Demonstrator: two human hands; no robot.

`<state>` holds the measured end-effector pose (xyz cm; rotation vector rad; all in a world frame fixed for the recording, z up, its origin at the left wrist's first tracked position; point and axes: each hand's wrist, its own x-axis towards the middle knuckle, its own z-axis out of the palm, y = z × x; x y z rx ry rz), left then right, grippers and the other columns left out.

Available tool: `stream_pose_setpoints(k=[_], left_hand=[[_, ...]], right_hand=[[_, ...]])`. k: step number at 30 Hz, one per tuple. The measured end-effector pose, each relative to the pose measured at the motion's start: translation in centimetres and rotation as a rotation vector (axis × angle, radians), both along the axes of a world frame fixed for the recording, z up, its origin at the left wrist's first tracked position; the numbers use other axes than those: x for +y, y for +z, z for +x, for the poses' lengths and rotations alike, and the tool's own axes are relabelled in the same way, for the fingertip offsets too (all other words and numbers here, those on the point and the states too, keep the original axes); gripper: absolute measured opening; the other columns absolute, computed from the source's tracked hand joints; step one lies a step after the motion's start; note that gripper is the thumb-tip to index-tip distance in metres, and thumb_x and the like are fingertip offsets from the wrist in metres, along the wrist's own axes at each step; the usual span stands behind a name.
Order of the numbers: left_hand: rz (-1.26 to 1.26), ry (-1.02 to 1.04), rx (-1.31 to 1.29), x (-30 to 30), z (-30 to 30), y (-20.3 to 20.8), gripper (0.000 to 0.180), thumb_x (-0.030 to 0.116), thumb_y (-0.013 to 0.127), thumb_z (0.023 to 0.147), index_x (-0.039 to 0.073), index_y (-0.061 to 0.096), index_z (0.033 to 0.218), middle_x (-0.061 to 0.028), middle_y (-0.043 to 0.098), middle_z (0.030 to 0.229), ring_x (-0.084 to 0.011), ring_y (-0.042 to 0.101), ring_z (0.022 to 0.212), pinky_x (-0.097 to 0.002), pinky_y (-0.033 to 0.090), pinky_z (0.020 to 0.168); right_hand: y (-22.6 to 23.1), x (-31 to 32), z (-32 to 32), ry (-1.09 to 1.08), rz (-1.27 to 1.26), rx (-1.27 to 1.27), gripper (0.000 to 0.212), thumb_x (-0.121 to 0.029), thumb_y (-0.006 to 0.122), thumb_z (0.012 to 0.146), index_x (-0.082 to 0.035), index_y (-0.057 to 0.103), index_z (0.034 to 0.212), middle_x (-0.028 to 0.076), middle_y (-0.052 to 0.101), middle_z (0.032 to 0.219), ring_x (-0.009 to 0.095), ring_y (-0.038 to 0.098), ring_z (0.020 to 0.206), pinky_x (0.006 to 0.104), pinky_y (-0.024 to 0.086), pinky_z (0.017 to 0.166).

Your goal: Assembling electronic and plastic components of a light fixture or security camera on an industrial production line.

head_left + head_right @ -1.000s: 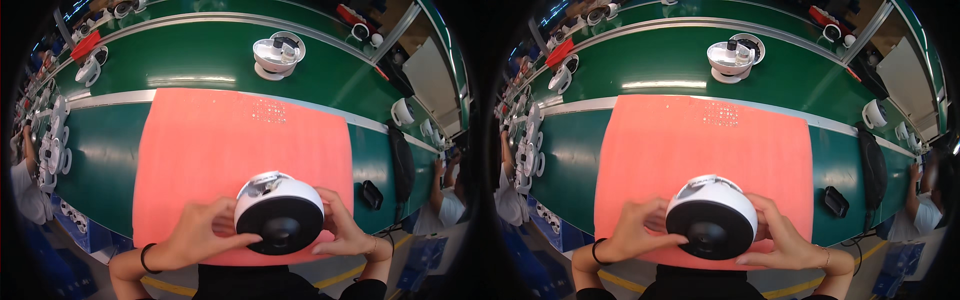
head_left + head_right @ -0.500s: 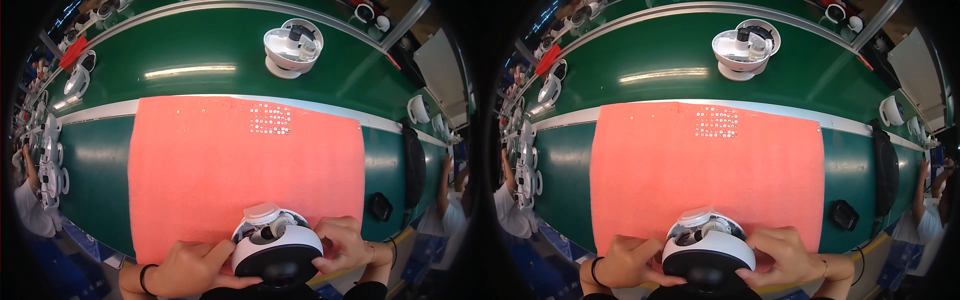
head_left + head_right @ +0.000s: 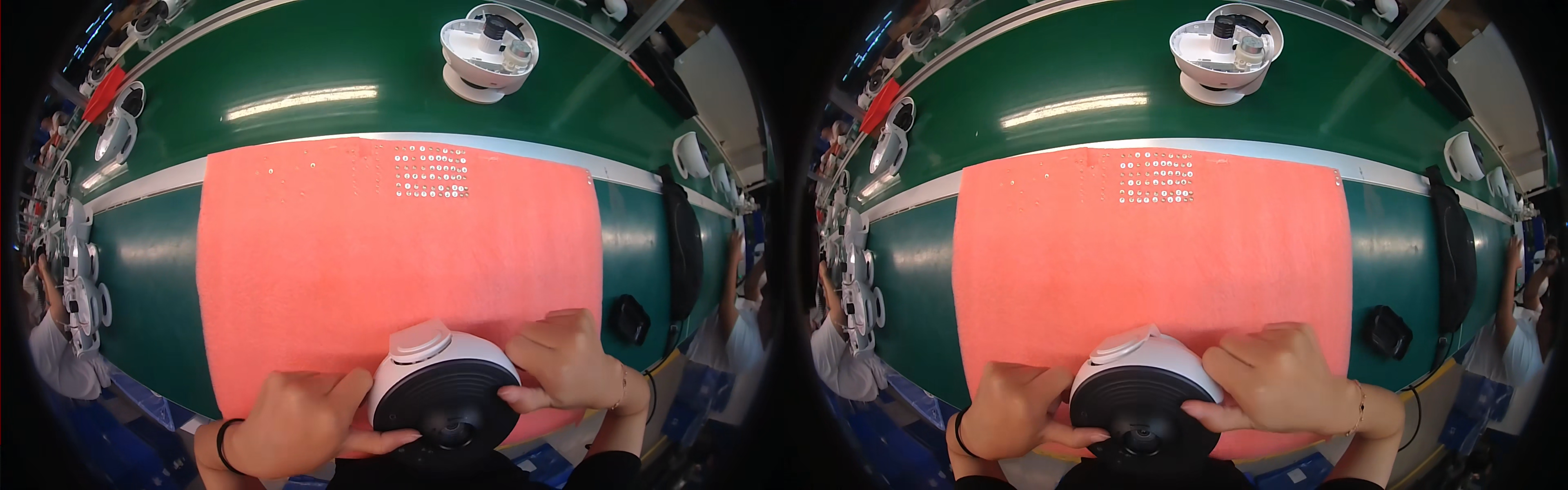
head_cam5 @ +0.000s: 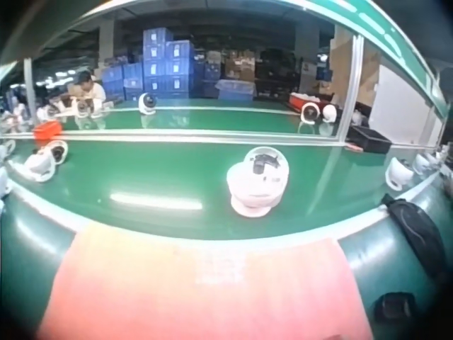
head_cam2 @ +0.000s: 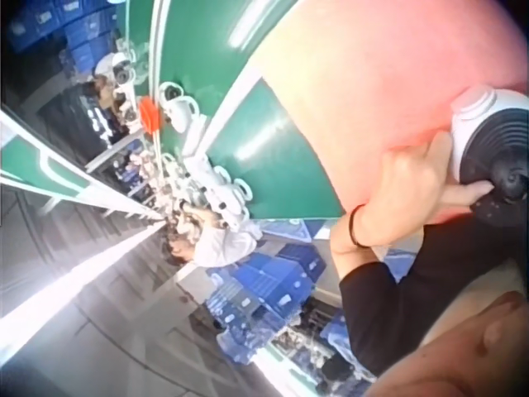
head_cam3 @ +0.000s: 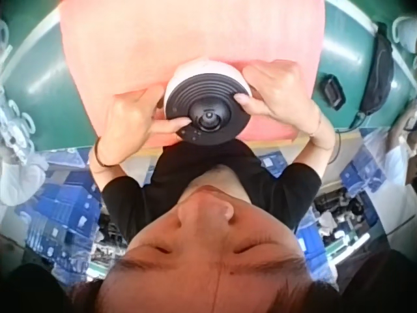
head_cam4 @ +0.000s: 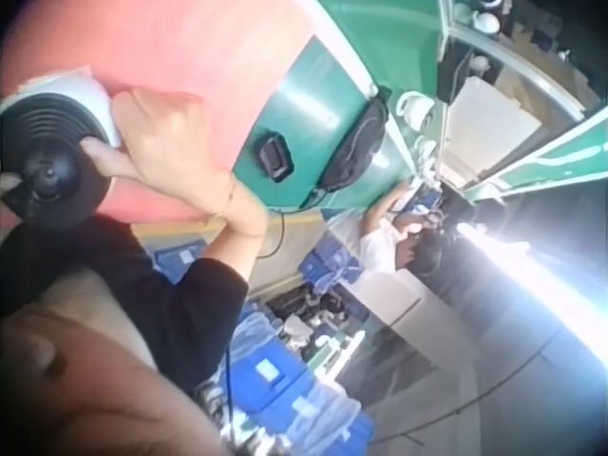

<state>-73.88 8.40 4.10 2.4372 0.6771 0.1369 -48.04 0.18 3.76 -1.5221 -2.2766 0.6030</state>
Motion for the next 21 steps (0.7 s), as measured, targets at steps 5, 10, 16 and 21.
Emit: stream_pose_setpoints(k=[5,10,16,21], left_hand=[[0.056,-0.028,0.027,0.1,0.4,0.4,0.045,0.043,0.076,0.061,0.003,0.056,0.068,-0.0041,0.054,0.051,-0.0207,0.055,0.044,-0.0289,0.045,0.045],[0.008,-0.052,0.050,0.2,0.8,0.5,0.045,0.044,0.075,0.062,0.004,0.053,0.066,-0.0039,0.054,0.051,-0.0201,0.055,0.044,-0.0283,0.044,0.044],[0.051,-0.062,0.032,0.3,0.8,-0.4,0.052,0.049,0.071,0.066,0.002,0.050,0.064,-0.0063,0.047,0.045,-0.0223,0.051,0.039,-0.0297,0.042,0.038],[-0.245,-0.057,0.005,1.8,1.6,-1.8,0.052,0.045,0.072,0.067,-0.003,0.059,0.083,-0.0123,0.060,0.061,-0.0259,0.060,0.052,-0.0301,0.047,0.047]], right_hand=[[0.5,-0.6,0.0,-0.024,-0.047,-0.004,0.036,-0.038,0.060,0.076,-0.007,0.049,0.062,0.004,0.043,0.052,0.024,0.046,0.042,0.0321,0.036,0.039],[1.2,-0.8,0.3,-0.031,-0.157,-0.038,0.033,-0.034,0.062,0.075,-0.008,0.050,0.060,0.005,0.045,0.048,0.024,0.049,0.043,0.0321,0.036,0.040],[0.4,-1.0,0.0,-0.079,0.028,-0.100,0.044,-0.040,0.063,0.075,-0.007,0.046,0.052,0.005,0.046,0.043,0.023,0.046,0.035,0.0321,0.034,0.033],[-1.1,-0.3,-0.3,-0.173,-0.284,0.261,0.042,-0.039,0.064,0.076,-0.001,0.053,0.090,0.014,0.057,0.066,0.029,0.058,0.056,0.0349,0.046,0.050]])
